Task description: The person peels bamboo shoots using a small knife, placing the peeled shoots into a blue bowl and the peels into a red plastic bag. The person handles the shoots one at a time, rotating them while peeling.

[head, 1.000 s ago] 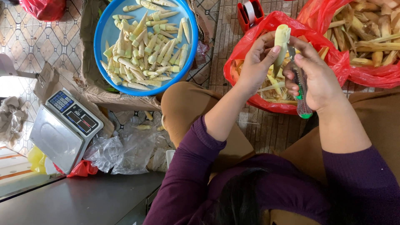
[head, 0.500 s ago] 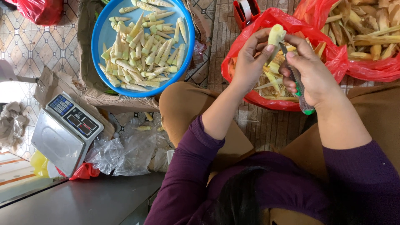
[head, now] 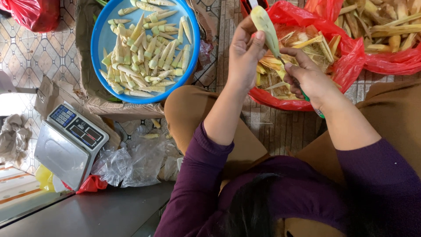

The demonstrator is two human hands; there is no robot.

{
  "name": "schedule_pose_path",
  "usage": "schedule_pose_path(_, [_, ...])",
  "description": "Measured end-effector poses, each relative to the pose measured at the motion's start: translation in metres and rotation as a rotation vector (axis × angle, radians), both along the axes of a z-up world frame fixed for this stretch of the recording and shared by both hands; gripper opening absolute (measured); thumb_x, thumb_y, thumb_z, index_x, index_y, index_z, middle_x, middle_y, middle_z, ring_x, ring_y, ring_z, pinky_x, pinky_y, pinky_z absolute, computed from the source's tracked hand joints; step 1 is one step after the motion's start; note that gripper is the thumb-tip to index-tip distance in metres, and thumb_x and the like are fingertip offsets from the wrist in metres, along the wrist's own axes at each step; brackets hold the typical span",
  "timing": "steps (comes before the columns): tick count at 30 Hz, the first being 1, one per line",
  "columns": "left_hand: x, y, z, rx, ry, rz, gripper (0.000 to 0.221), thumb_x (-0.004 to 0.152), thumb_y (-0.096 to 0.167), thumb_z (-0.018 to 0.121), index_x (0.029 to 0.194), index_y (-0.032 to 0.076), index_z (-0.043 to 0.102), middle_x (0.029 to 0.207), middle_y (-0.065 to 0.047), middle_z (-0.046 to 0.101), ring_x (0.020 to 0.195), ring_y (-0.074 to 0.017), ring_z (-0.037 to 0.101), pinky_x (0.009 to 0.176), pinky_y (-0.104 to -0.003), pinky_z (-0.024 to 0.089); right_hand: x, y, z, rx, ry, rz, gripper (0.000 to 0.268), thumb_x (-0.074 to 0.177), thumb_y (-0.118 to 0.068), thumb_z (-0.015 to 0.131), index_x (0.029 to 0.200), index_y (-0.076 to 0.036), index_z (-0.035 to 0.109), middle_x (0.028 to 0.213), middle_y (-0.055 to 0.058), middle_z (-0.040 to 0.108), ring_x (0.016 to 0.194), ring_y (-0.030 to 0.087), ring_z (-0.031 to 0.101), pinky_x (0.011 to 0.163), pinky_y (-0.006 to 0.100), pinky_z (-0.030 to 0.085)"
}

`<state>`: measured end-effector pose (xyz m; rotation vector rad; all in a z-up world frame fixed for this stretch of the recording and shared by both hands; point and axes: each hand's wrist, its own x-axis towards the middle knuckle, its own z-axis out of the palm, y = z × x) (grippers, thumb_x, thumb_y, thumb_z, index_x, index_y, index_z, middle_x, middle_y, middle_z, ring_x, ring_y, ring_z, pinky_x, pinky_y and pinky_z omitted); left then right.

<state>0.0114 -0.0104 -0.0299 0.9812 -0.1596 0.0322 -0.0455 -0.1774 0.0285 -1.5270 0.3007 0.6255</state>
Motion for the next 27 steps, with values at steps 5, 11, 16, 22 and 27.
schedule_pose_path(5, [0.006,0.017,0.006,-0.177,-0.104,0.003,0.033,0.11,0.013,0.067,0.141,0.009,0.057,0.127,-0.006,0.069,0.115,-0.0231,0.067,0.091,-0.049,0.064,0.002,-0.001,-0.009,-0.209,0.135,-0.043,0.037,0.11,-0.019,0.043,0.146,-0.026,0.048,0.085,-0.002,0.051,0.054,0.008,0.033,0.046,0.024,0.028])
schedule_pose_path(11, [-0.001,-0.001,-0.008,-0.058,0.102,-0.052,0.031,0.105,0.011,0.066,0.134,0.003,0.057,0.119,-0.013,0.069,0.108,-0.0306,0.072,0.093,-0.049,0.066,0.01,-0.027,-0.027,-0.178,-0.685,-0.039,0.028,0.11,-0.013,0.073,0.135,-0.009,0.06,0.114,0.007,0.058,0.094,0.013,0.056,0.08,0.029,0.057])
schedule_pose_path(16, [-0.003,-0.012,-0.001,-0.033,0.23,-0.072,0.036,0.1,0.023,0.071,0.13,0.008,0.06,0.124,-0.007,0.066,0.107,-0.0238,0.07,0.091,-0.047,0.065,0.012,-0.019,-0.044,-0.361,-0.789,-0.069,0.022,0.102,0.0,0.083,0.119,-0.003,0.07,0.114,0.013,0.07,0.097,0.021,0.064,0.083,0.035,0.058])
schedule_pose_path(22, [-0.004,-0.012,0.019,0.035,0.324,-0.018,0.031,0.089,0.036,0.073,0.107,0.014,0.061,0.094,-0.005,0.069,0.082,-0.0209,0.071,0.074,-0.04,0.064,0.018,-0.026,-0.071,-0.57,-1.116,0.002,0.011,0.111,0.003,0.087,0.103,0.006,0.079,0.089,0.014,0.072,0.079,0.024,0.067,0.064,0.037,0.055])
schedule_pose_path(27, [0.005,-0.007,0.005,0.103,0.267,-0.066,0.036,0.089,0.036,0.075,0.106,0.007,0.064,0.093,-0.01,0.074,0.083,-0.0257,0.076,0.076,-0.037,0.069,0.016,-0.034,-0.076,-0.583,-1.182,0.049,0.009,0.112,0.01,0.083,0.104,0.008,0.08,0.088,0.016,0.074,0.077,0.025,0.069,0.061,0.036,0.055])
